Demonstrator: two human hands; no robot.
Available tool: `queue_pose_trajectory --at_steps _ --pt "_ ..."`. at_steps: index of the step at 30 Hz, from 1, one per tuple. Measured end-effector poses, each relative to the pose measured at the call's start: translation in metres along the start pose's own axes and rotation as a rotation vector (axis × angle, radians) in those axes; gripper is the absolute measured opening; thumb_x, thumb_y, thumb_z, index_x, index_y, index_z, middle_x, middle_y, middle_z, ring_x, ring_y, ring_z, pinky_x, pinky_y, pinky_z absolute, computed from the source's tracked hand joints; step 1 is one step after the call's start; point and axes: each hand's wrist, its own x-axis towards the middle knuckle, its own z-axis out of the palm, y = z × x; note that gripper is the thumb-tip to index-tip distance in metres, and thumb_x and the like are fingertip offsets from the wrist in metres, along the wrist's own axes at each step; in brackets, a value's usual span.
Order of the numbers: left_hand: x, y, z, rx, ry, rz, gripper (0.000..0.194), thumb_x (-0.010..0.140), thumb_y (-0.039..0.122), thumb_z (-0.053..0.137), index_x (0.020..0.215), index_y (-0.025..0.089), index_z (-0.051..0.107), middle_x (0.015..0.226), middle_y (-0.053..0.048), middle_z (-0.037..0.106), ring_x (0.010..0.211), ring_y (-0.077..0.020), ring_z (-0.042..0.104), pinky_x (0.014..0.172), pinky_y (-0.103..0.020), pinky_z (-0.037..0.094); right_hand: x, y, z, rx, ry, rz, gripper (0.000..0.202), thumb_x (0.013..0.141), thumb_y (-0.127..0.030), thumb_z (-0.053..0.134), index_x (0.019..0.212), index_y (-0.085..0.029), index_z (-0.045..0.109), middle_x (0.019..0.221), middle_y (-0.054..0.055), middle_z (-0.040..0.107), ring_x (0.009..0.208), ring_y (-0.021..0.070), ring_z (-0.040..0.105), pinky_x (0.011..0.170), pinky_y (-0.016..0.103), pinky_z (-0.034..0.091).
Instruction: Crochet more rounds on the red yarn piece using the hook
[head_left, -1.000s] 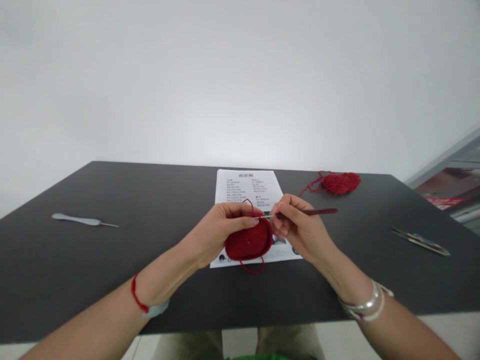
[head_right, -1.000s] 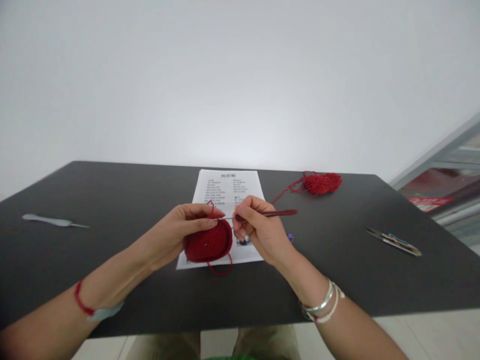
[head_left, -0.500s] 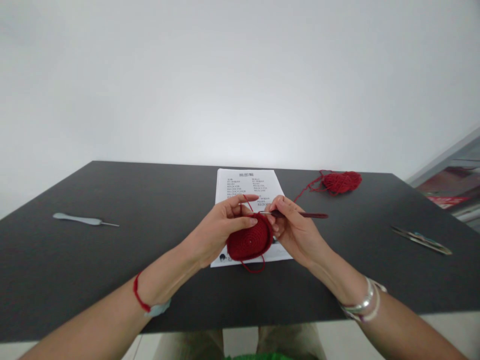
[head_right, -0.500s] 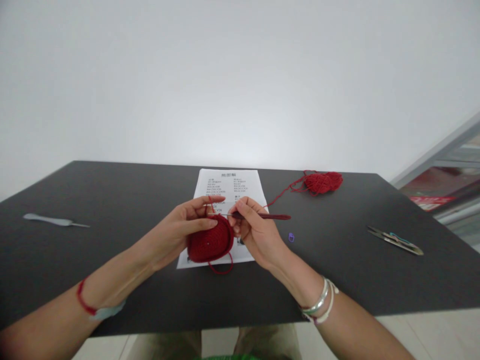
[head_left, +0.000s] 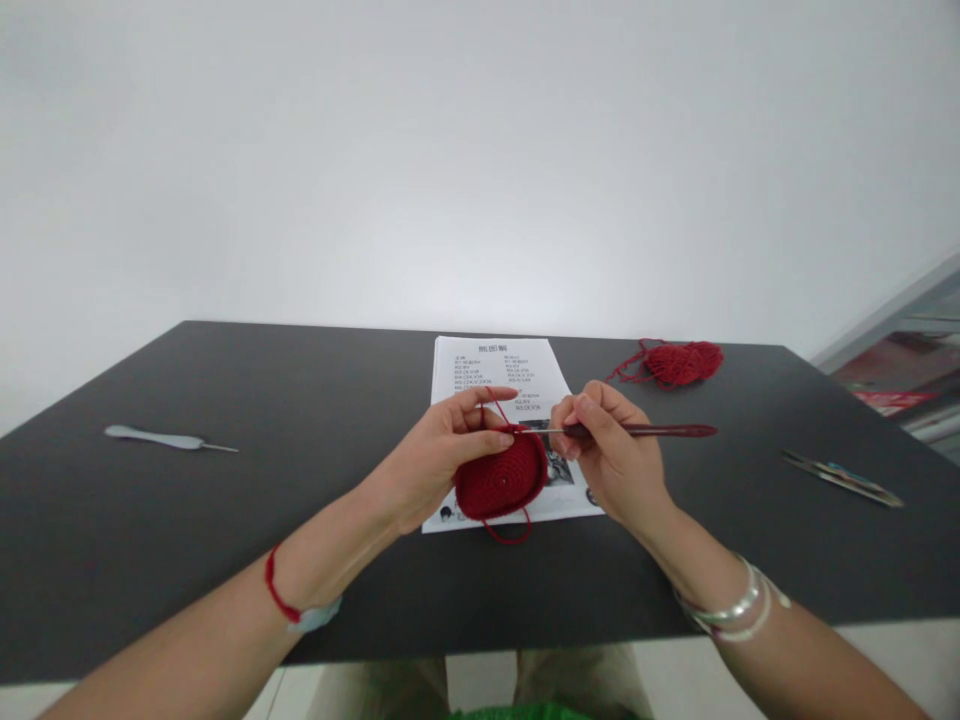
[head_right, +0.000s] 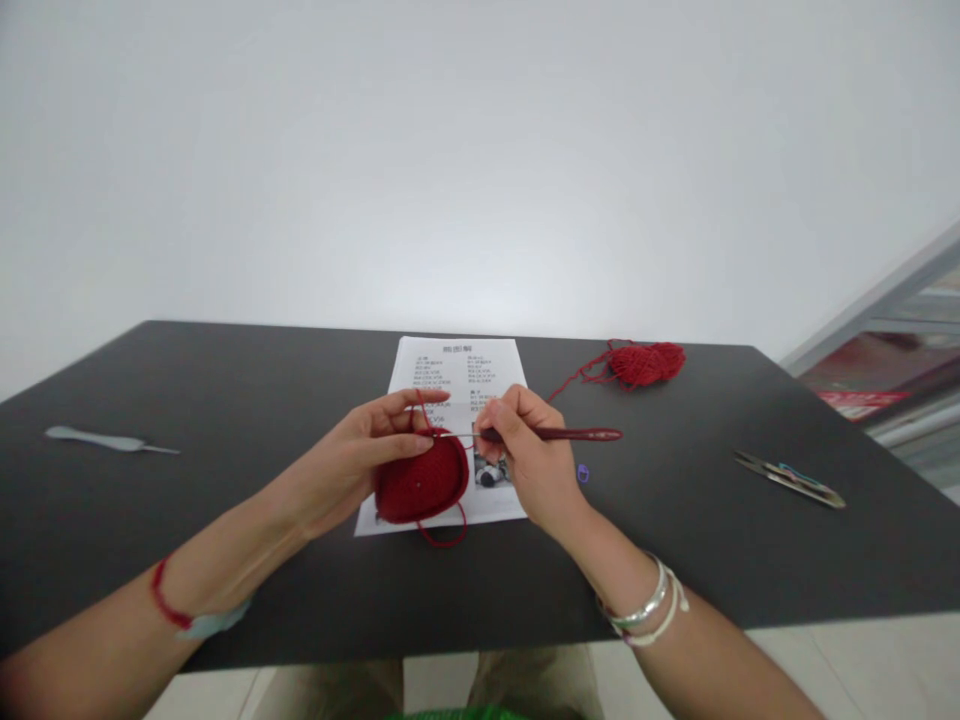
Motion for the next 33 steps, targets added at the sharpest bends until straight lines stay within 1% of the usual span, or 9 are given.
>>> queue_pose_trajectory --at_steps 6,10,21,26,28,30,31,33 --pt "-0.0005 0.0007 -0.0002 -0.013 -0.006 0.0 0.053 0.062 0.006 0.073 0.112 0.013 0.057 0.064 0.006 0.059 0.056 -0.0061 0.053 0.053 -0.017 0.04 -0.0021 0.004 -0.0021 -0.055 -0.021 -0.053 0.026 0.081 -0.035 0.067 0.064 -0.019 0.056 0.055 -0.004 0.058 0.048 0.0079 0.046 0.046 0.021 0.031" --pt "-0.0007 0.001 0.0001 -0.022 -0.001 -0.007 0.057 0.063 0.005 0.072 0.117 0.011 0.055 0.065 0.005 0.06 0.056 -0.006 0.053 0.053 -0.017 0.04 -0.0019 0.0053 -0.0036 -0.078 -0.012 -0.085 0.026 0.083 -0.035 0.065 0.065 -0.019 0.056 0.056 -0.004 0.058 0.048 0.0077 0.046 0.047 0.022 0.032" --pt "-0.0014 0.0018 0.0025 -0.019 0.023 -0.007 0.073 0.064 0.003 0.071 0.133 0.009 0.046 0.064 0.005 0.06 0.055 -0.0056 0.051 0.051 -0.017 0.039 -0.0051 0.0053 -0.0045 -0.109 -0.018 -0.116 0.026 0.085 -0.034 0.064 0.066 -0.019 0.055 0.057 -0.004 0.058 0.05 0.0081 0.046 0.048 0.022 0.033" --pt "-0.0015 0.0017 0.0027 -0.017 0.037 0.006 0.079 0.063 0.002 0.071 0.136 0.01 0.043 0.065 0.005 0.061 0.057 -0.0061 0.053 0.054 -0.018 0.04 -0.0052 0.0052 -0.0052 -0.108 -0.016 -0.114 0.025 0.086 -0.033 0.063 0.066 -0.019 0.055 0.057 -0.004 0.058 0.05 0.0083 0.046 0.048 0.023 0.032" --pt "-0.0012 0.0013 0.0019 -0.009 0.039 0.007 0.078 0.063 0.002 0.072 0.135 0.01 0.044 0.065 0.005 0.061 0.057 -0.0061 0.053 0.054 -0.018 0.04 -0.0053 0.005 -0.0054 -0.107 -0.015 -0.114 0.025 0.086 -0.033 0.063 0.066 -0.019 0.055 0.058 -0.004 0.058 0.05 0.0082 0.046 0.048 0.022 0.033" --pt "-0.0006 0.0007 0.0007 -0.002 0.032 0.008 0.071 0.063 0.003 0.072 0.13 0.012 0.049 0.065 0.006 0.061 0.056 -0.0061 0.053 0.053 -0.018 0.039 -0.0051 0.0046 -0.0055 -0.105 -0.018 -0.112 0.025 0.085 -0.033 0.063 0.066 -0.019 0.054 0.058 -0.004 0.058 0.05 0.0081 0.046 0.048 0.022 0.033" --pt "-0.0003 0.0004 0.0 -0.001 0.025 0.008 0.065 0.063 0.004 0.072 0.125 0.013 0.054 0.065 0.005 0.062 0.056 -0.0062 0.053 0.053 -0.018 0.039 -0.0049 0.0044 -0.0054 -0.104 -0.02 -0.11 0.026 0.085 -0.033 0.064 0.066 -0.019 0.054 0.058 -0.004 0.058 0.05 0.0081 0.046 0.048 0.022 0.033" --pt "0.0 0.0 -0.001 0.001 0.002 0.006 0.04 0.063 0.007 0.072 0.102 0.013 0.065 0.066 0.004 0.063 0.056 -0.0063 0.054 0.053 -0.018 0.039 -0.0045 0.0039 -0.0051 -0.101 -0.019 -0.111 0.026 0.084 -0.034 0.064 0.065 -0.019 0.054 0.058 -0.004 0.058 0.05 0.0082 0.047 0.048 0.022 0.032"
